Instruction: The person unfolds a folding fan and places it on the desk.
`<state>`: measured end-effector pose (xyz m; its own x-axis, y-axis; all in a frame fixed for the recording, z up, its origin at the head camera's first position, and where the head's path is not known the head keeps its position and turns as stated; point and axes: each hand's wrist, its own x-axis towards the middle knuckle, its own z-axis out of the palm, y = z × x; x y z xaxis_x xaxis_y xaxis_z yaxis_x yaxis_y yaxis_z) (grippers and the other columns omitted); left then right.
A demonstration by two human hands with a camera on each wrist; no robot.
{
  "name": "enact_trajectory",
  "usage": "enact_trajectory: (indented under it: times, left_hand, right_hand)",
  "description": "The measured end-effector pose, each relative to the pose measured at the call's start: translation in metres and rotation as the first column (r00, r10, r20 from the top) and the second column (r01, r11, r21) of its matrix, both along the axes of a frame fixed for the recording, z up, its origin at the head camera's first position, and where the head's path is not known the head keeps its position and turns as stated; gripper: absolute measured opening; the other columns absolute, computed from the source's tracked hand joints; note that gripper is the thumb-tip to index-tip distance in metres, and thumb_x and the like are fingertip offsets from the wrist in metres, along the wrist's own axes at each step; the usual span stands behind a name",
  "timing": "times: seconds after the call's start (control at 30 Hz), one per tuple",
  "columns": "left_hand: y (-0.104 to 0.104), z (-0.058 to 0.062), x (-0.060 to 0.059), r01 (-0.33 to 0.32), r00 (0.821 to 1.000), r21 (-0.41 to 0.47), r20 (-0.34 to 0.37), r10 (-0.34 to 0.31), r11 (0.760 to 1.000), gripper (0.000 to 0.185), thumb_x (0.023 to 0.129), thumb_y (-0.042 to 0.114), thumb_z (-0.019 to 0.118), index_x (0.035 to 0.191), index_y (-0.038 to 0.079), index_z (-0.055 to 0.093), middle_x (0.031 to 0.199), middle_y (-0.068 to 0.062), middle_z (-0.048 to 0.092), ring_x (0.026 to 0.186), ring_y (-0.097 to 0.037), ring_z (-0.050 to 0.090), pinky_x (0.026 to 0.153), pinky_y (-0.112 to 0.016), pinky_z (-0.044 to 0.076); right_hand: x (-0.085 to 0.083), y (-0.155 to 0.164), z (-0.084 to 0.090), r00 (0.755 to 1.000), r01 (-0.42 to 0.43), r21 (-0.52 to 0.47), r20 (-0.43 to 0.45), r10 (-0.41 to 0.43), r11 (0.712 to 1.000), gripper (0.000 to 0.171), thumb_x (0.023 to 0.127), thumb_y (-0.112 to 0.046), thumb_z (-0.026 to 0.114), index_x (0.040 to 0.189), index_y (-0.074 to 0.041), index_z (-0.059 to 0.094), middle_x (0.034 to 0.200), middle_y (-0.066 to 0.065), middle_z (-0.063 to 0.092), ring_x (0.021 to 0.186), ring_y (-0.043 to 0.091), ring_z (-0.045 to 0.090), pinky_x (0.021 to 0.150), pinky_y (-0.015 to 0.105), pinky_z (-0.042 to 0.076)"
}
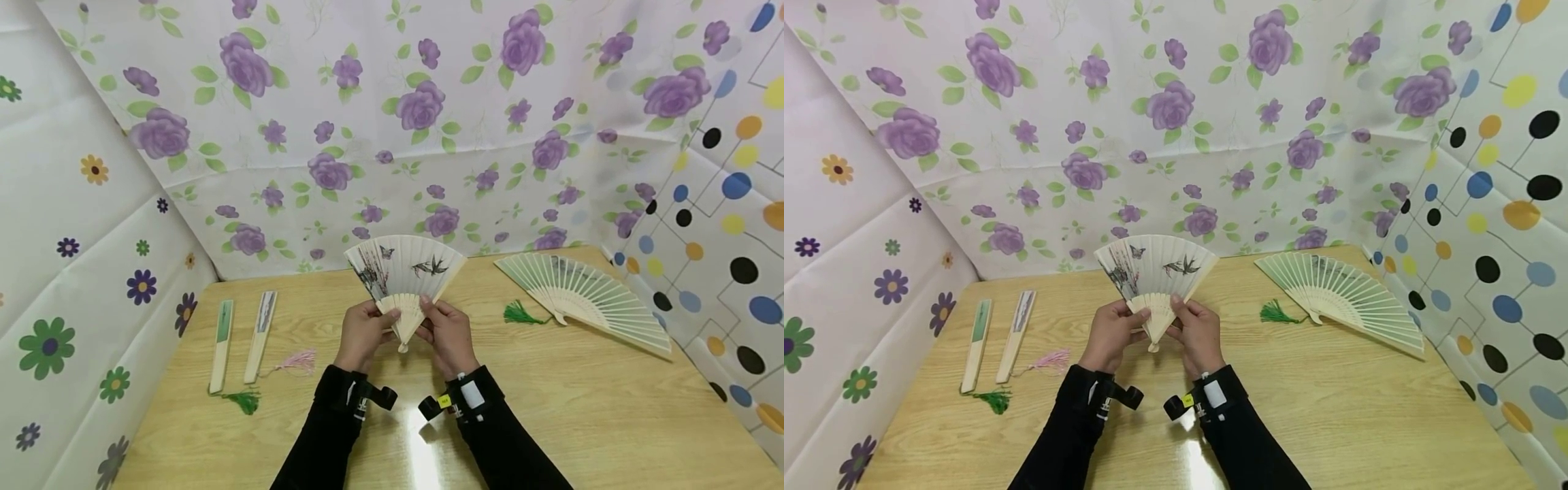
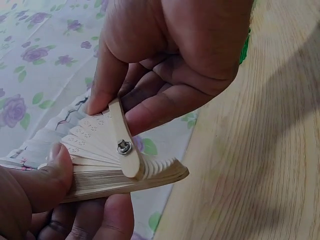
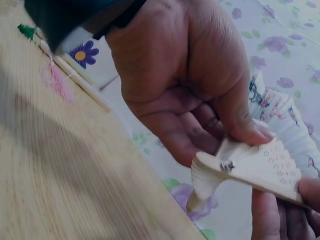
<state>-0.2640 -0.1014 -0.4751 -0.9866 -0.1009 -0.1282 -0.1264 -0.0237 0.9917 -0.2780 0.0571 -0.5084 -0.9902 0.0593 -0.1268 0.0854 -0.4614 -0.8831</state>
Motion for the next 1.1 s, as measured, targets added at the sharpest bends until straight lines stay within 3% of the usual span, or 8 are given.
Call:
enact_trajectory:
  times: [0.33,0.57,1.1]
  left_hand:
    - [-0.0006,-0.0008,-0.0018,0.015,1.000,0.034,-0.001,-0.015,0.999,0.026,0.108,0.004,0.078,0.132,-0.006,0.079,0.097,-0.005,0.075,0.083,-0.010,0.076,0.071,-0.023,0.067]
    - [-0.0008,-0.0009,-0.0026,0.018,1.000,0.060,-0.004,-0.018,0.998,0.027,0.109,0.004,0.077,0.133,-0.007,0.078,0.099,-0.005,0.076,0.081,-0.009,0.078,0.070,-0.021,0.066]
    - [-0.0002,0.0025,-0.0010,0.039,0.999,0.102,-0.009,-0.039,0.994,0.028,0.112,0.000,0.070,0.137,-0.010,0.074,0.104,-0.006,0.074,0.087,-0.008,0.078,0.076,-0.021,0.069]
  right_hand:
    - [-0.0014,0.0042,0.0003,1.000,-0.019,-0.032,-0.019,0.019,0.999,0.030,0.115,-0.020,0.071,0.118,0.008,0.080,0.086,0.003,0.080,0.071,0.011,0.081,0.068,0.023,0.070]
    - [-0.0003,0.0013,0.0012,0.999,0.025,-0.048,-0.023,-0.026,0.999,0.036,0.117,-0.021,0.069,0.131,0.012,0.075,0.089,0.002,0.080,0.074,0.010,0.082,0.069,0.022,0.070]
    - [0.0007,0.0032,0.0011,0.997,0.029,-0.028,-0.070,-0.031,0.999,0.036,0.117,-0.020,0.068,0.133,0.011,0.075,0.091,0.003,0.081,0.078,0.011,0.084,0.073,0.025,0.071]
